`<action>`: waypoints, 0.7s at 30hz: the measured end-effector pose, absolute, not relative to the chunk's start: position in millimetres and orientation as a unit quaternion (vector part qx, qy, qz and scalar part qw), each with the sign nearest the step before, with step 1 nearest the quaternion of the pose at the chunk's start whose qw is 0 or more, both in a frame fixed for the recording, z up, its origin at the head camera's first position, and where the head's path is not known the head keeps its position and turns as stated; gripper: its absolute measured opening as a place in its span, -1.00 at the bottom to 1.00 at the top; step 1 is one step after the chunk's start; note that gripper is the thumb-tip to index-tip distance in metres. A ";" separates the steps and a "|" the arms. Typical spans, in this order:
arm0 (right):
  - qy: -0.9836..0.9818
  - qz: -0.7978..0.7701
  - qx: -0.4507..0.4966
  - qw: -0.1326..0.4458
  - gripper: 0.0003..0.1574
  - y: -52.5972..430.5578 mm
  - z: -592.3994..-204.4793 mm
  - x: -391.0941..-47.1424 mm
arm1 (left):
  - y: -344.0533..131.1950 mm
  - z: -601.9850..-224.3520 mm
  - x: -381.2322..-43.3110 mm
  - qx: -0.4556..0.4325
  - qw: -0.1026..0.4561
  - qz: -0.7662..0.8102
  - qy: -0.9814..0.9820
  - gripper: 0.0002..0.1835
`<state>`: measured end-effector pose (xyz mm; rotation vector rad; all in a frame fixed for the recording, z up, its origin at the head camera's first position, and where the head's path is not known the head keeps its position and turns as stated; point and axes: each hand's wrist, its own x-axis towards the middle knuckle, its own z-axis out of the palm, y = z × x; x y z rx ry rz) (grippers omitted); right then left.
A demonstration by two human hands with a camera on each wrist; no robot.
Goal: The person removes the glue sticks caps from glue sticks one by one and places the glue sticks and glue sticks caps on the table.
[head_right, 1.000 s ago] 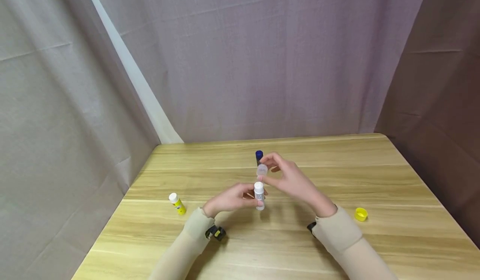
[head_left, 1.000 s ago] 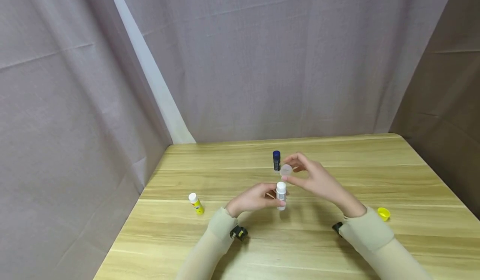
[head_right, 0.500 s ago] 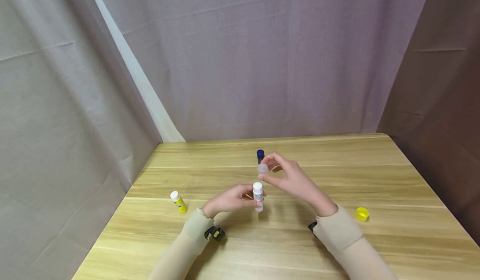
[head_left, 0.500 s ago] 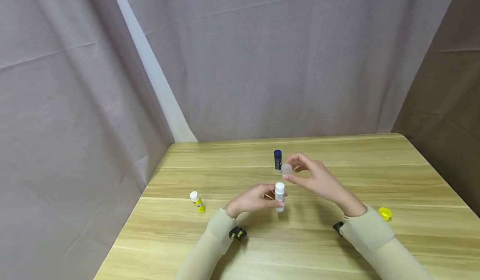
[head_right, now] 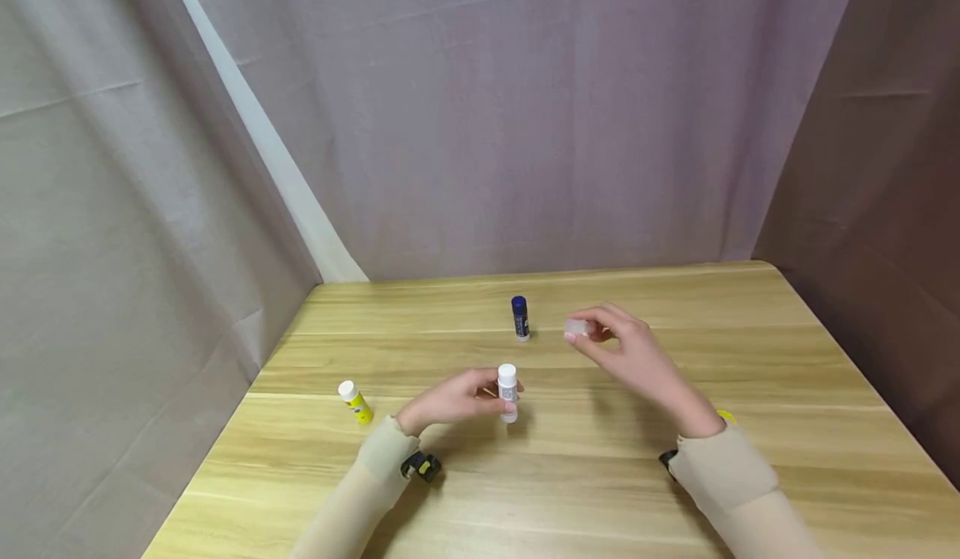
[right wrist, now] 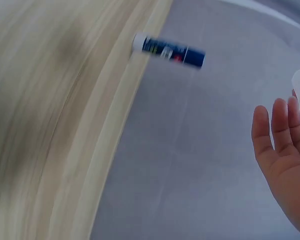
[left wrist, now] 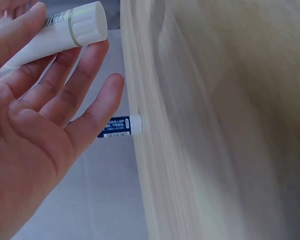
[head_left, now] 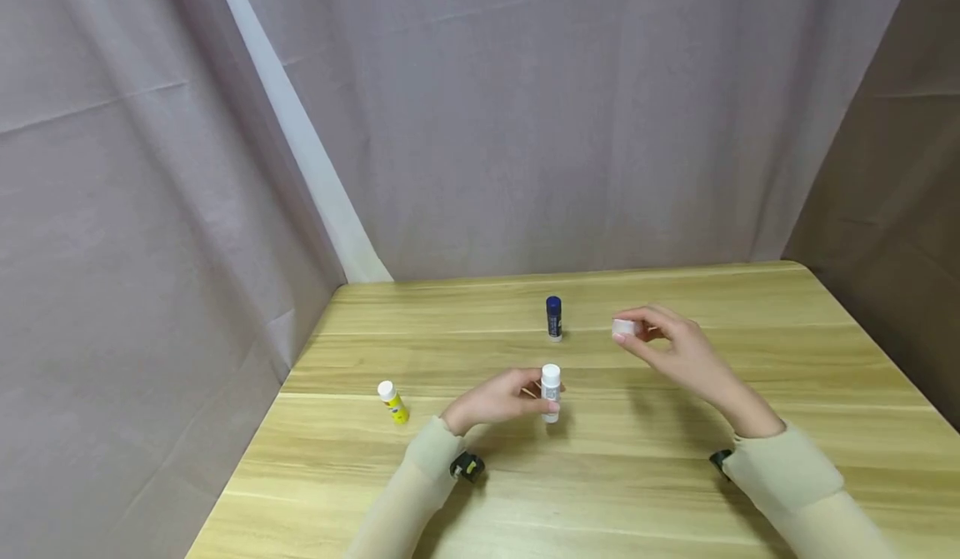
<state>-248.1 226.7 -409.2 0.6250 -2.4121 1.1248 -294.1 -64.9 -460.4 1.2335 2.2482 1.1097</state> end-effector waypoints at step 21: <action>-0.912 0.322 0.116 0.226 -0.62 318.3 -402.1 -225.6 | -84.8 -462.4 -294.5 0.406 0.179 0.401 0.802 -0.64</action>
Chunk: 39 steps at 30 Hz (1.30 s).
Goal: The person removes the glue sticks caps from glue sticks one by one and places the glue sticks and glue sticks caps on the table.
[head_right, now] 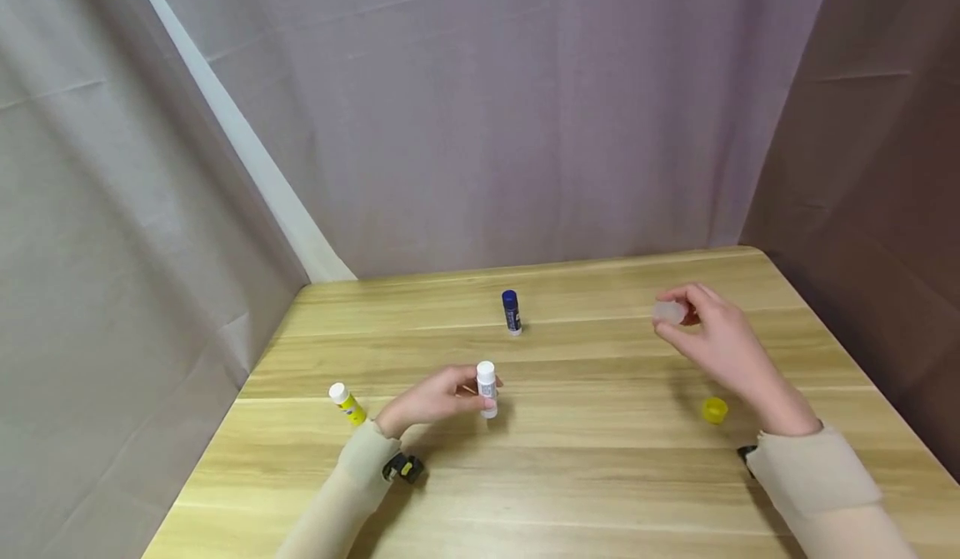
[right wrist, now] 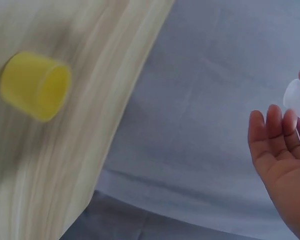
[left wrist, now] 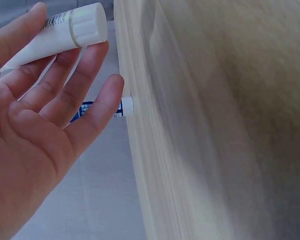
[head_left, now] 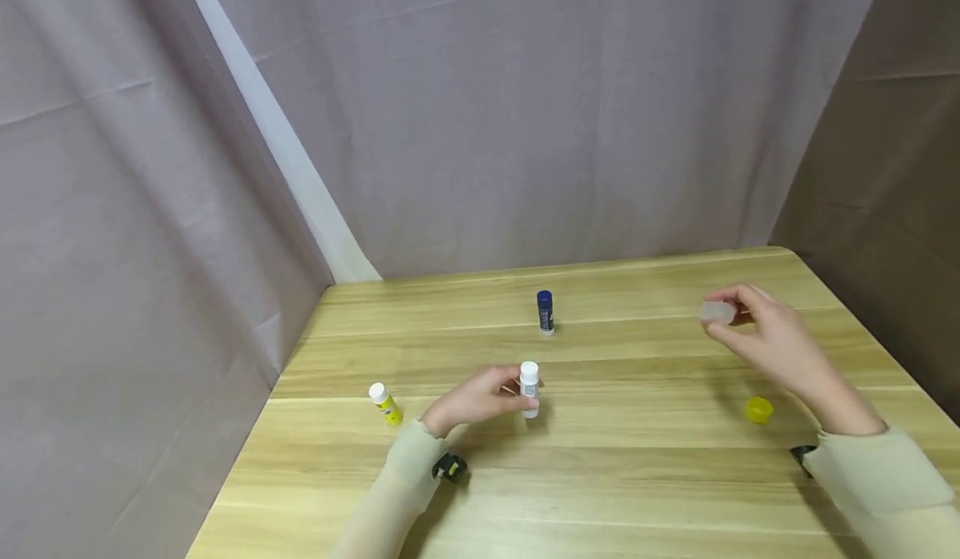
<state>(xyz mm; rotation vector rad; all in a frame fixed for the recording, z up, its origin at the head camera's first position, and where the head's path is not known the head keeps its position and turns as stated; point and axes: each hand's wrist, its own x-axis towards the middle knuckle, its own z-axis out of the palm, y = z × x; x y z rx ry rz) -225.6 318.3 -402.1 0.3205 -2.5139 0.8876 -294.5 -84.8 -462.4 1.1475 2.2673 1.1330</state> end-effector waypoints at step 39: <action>-0.965 0.200 0.167 -0.038 -0.60 350.2 -469.0 -253.7 | -95.8 -463.6 -289.0 0.381 0.171 0.403 0.814 -0.60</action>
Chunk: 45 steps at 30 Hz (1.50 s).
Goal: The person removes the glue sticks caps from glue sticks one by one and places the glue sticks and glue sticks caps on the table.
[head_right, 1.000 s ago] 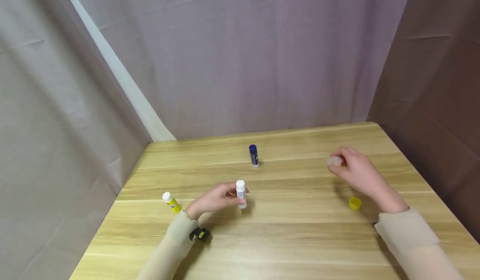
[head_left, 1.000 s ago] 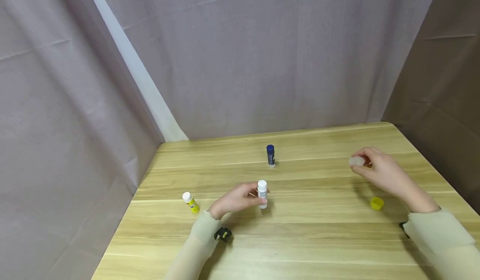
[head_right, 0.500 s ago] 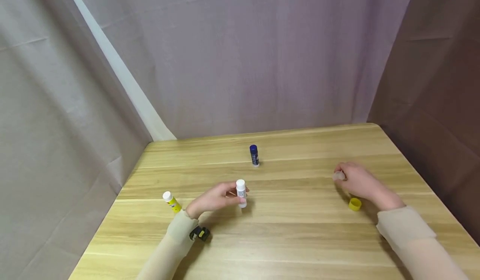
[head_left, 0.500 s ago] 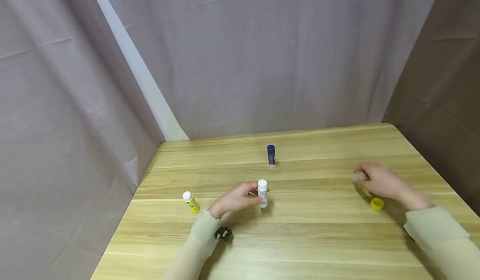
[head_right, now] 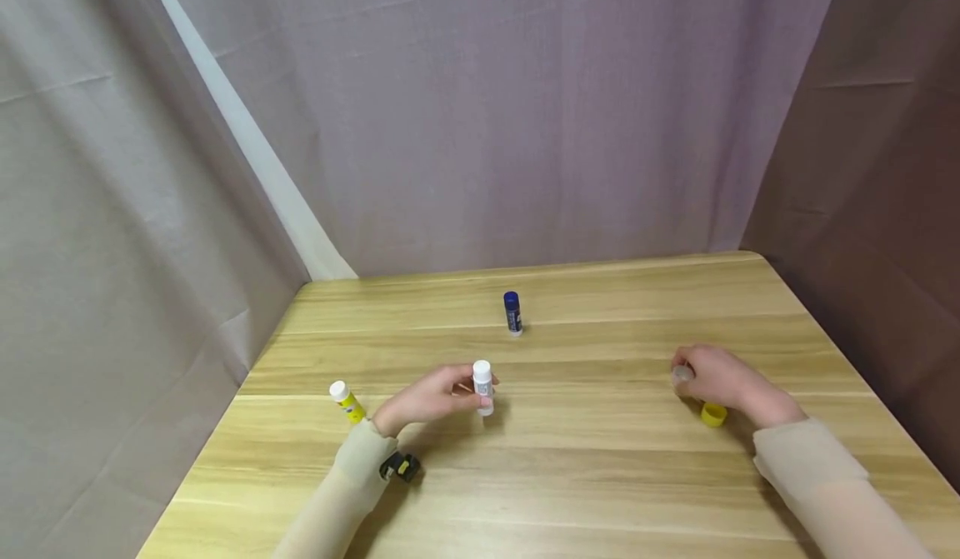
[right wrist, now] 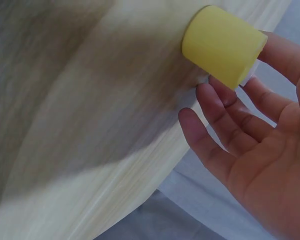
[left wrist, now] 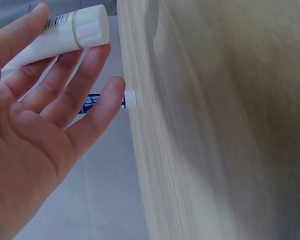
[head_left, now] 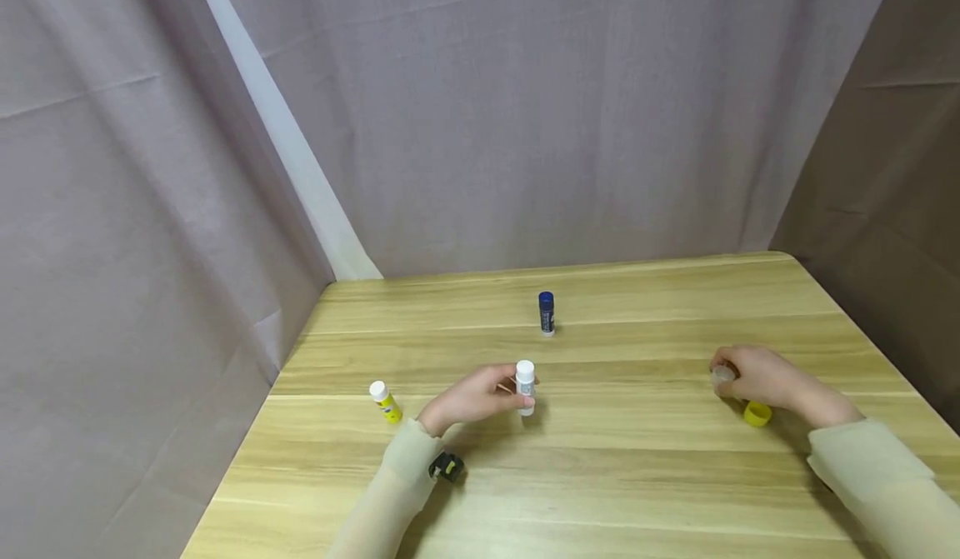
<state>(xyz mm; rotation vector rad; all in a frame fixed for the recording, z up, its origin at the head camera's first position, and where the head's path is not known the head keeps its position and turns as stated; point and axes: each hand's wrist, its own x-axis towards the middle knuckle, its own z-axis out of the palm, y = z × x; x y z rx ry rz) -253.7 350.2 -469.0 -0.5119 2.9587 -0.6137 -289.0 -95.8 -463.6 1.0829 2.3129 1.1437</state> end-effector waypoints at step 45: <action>0.961 -0.220 -0.161 0.040 -0.46 362.6 -470.5 -248.2 | -216.8 -393.4 -315.3 0.242 -0.002 0.444 0.862 -0.65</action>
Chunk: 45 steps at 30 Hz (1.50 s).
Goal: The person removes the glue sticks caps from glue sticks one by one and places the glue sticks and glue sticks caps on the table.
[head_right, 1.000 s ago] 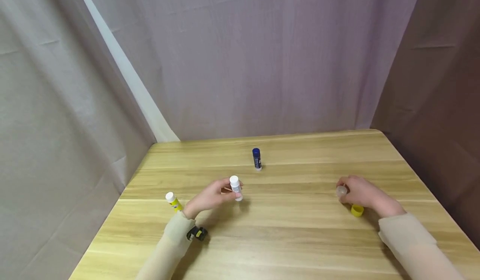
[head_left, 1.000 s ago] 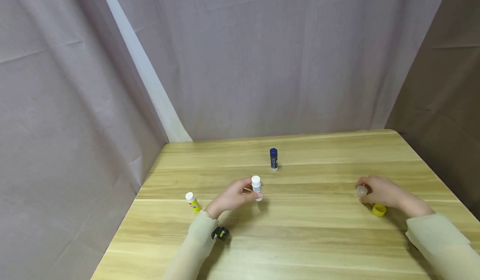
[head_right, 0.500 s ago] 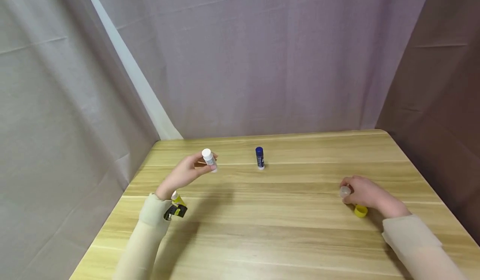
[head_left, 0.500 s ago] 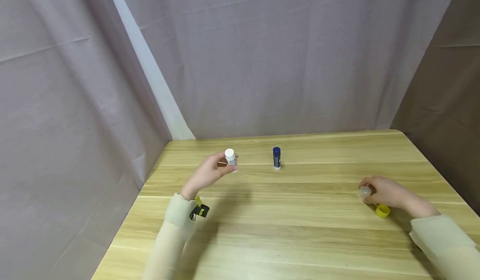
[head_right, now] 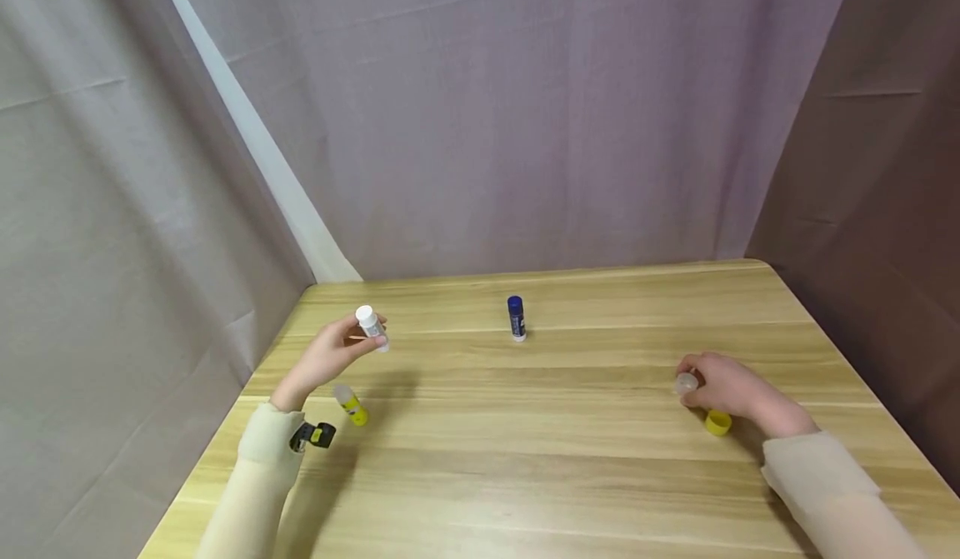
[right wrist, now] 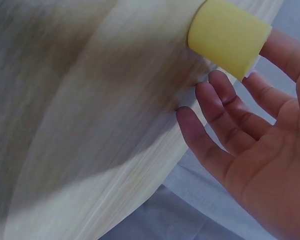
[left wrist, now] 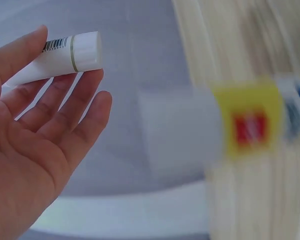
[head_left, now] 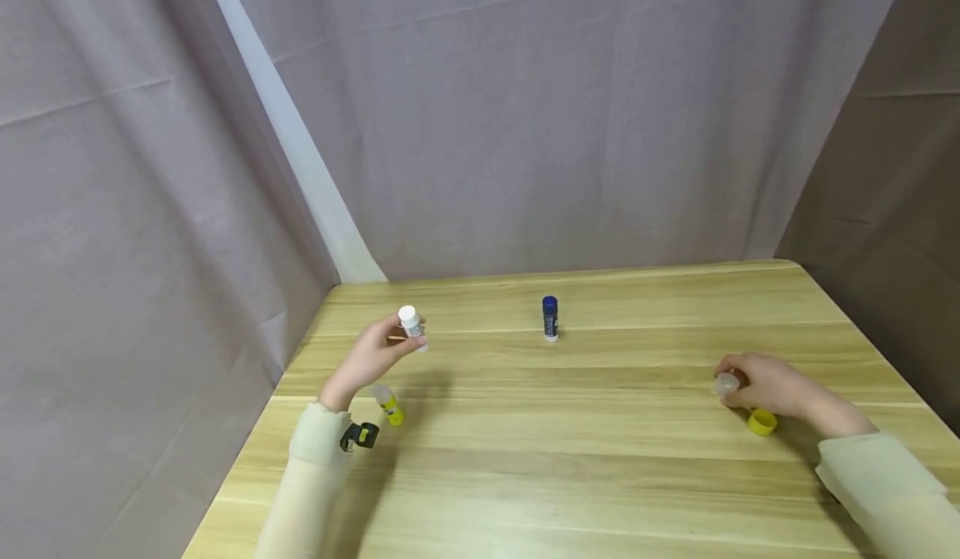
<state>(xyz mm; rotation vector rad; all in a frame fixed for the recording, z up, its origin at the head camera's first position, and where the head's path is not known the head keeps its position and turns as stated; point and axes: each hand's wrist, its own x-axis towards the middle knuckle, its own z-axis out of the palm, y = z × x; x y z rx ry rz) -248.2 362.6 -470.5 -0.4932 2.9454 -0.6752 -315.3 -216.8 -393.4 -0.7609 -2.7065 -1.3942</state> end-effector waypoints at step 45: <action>0.962 -0.230 -0.144 0.016 -0.57 364.0 -473.2 -236.4 | -296.4 -477.1 -301.3 -0.150 -0.040 -0.447 -0.881 -0.66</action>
